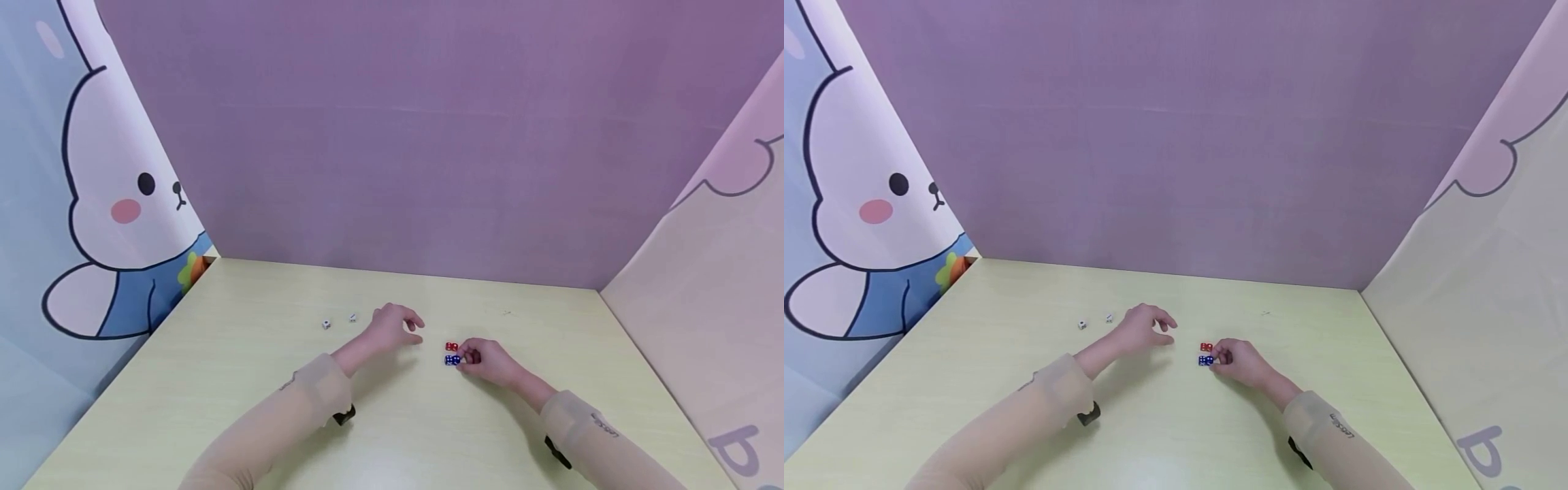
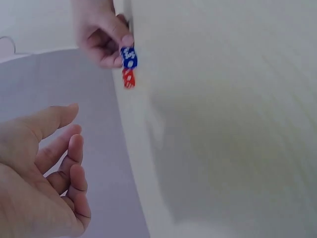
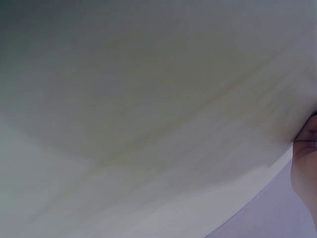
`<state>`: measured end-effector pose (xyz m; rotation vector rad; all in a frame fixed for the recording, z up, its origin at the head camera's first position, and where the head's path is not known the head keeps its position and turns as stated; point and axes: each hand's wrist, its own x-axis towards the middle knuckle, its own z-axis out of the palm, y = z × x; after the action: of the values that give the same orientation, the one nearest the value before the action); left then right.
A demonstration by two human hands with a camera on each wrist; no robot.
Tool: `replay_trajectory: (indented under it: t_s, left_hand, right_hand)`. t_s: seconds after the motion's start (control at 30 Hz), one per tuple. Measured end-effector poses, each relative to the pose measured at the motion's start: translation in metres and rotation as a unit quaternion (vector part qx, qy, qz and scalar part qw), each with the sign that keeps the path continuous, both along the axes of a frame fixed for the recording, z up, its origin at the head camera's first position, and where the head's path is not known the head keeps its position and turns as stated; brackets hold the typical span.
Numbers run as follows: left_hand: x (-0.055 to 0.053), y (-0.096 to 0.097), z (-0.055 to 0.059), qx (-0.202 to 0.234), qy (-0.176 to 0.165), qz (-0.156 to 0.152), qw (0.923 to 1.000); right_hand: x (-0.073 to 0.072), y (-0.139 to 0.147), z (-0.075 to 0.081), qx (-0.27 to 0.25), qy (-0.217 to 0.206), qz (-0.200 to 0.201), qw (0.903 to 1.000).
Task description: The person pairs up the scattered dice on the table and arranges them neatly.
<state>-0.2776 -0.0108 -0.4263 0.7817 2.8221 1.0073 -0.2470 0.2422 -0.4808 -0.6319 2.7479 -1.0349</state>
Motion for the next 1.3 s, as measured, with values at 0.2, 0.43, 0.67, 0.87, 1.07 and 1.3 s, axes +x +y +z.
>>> replay_trajectory:
  t_s: [0.2, 0.43, 0.67, 0.87, 1.07, 1.3]
  left_hand:
    - [-0.004, -0.031, 0.002, -0.003, 0.034, 0.024, 0.9991]
    - [-0.015, -0.067, -0.005, -0.005, 0.064, 0.06, 0.9962]
    - [-0.03, -0.099, -0.014, -0.015, 0.082, 0.074, 0.9938]
    - [-0.04, -0.118, -0.024, -0.042, 0.08, 0.081, 0.9926]
    - [-0.044, -0.127, -0.027, -0.099, 0.067, 0.097, 0.988]
    - [-0.048, -0.125, -0.03, -0.121, 0.04, 0.115, 0.9852]
  right_hand:
    - [0.0, 0.0, -0.001, 0.001, 0.003, 0.002, 1.0]
    - [0.001, -0.001, 0.0, -0.001, 0.002, 0.001, 1.0]
    - [0.001, 0.0, -0.001, -0.003, 0.005, 0.0, 1.0]
    - [0.001, 0.0, -0.002, 0.0, 0.007, -0.003, 1.0]
    - [0.002, 0.0, -0.002, -0.008, 0.001, -0.005, 1.0]
    - [0.001, 0.0, -0.002, -0.008, 0.005, -0.002, 1.0]
